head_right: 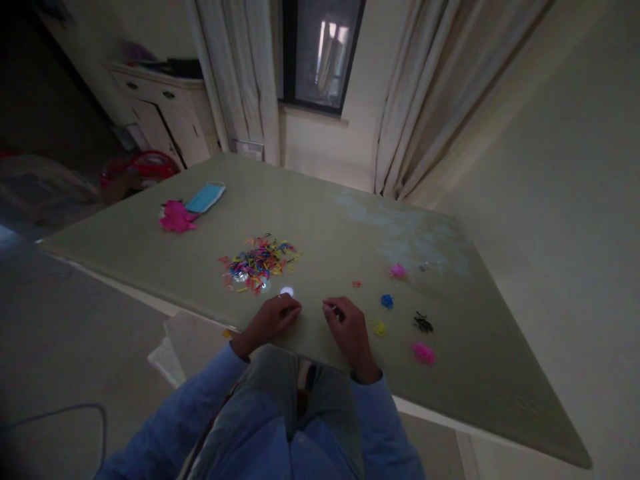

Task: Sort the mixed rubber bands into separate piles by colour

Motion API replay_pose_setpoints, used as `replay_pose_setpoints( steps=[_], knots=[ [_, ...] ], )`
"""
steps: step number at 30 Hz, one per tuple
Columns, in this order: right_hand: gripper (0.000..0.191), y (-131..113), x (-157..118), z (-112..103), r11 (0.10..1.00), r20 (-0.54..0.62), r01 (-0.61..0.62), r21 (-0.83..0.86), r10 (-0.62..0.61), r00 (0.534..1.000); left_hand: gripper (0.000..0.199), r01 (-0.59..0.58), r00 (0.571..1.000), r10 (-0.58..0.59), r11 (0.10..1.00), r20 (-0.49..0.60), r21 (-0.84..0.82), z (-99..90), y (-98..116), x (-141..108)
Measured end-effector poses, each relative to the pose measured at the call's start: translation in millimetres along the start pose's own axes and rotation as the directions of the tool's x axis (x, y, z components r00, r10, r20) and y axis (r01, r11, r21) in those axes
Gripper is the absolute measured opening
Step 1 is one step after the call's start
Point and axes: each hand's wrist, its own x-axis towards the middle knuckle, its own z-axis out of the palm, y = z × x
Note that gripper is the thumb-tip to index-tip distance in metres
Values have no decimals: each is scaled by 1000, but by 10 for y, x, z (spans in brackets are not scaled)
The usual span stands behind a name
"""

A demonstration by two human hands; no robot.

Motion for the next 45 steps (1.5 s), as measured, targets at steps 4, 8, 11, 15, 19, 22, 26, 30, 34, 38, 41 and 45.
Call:
replay_pose_setpoints(
  steps=[4, 8, 11, 15, 19, 22, 26, 30, 34, 38, 41, 45],
  knots=[
    [20, -140, 637, 422, 995, 129, 104, -9, -102, 986, 17, -3, 1000, 1, 998, 24, 66, 74, 12, 7],
    [24, -143, 1196, 813, 938, 334, 182, -295, -77, 939, 18, -4, 1000, 3, 1000, 27, 16, 78, -13, -4],
    [22, -129, 1446, 981, 895, 412, 224, -386, -50, 910, 17, 2, 1000, -2, 998, -2, -56, 53, -44, -15],
    [16, -117, 1578, 1063, 865, 484, 269, -424, -35, 874, 17, -8, 999, 4, 990, -35, -138, 40, -69, -21],
    [16, -106, 1594, 1068, 845, 515, 303, -441, -38, 856, 17, -20, 999, 13, 987, -42, -162, 55, -81, -27],
    [16, -102, 1576, 1059, 840, 520, 319, -439, -52, 853, 17, -16, 999, 8, 985, -47, -170, 61, -85, -28],
    [14, -89, 1546, 1036, 845, 498, 320, -429, -74, 864, 17, -18, 999, 10, 982, -46, -186, 41, -79, -27],
    [11, -95, 1493, 932, 917, 428, 268, -294, -125, 895, 17, -21, 999, 12, 981, -48, -191, 21, -61, -29],
    [11, -221, 1249, 655, 947, 194, -90, 308, 30, 981, 18, -6, 998, -4, 984, -58, -181, 31, -62, -33],
    [31, -495, 741, 286, 656, 153, -236, 717, 182, 971, 18, -19, 997, 7, 986, -77, -167, 54, -82, -32],
    [20, -699, 379, 73, 30, 311, -326, 945, 233, 922, 18, -33, 996, 20, 988, -84, -150, 51, -87, -28],
    [18, -792, 153, -100, -287, 369, -297, 911, 242, 898, 19, -46, 996, 34, 987, -82, -153, 30, -89, -21]
  ],
)
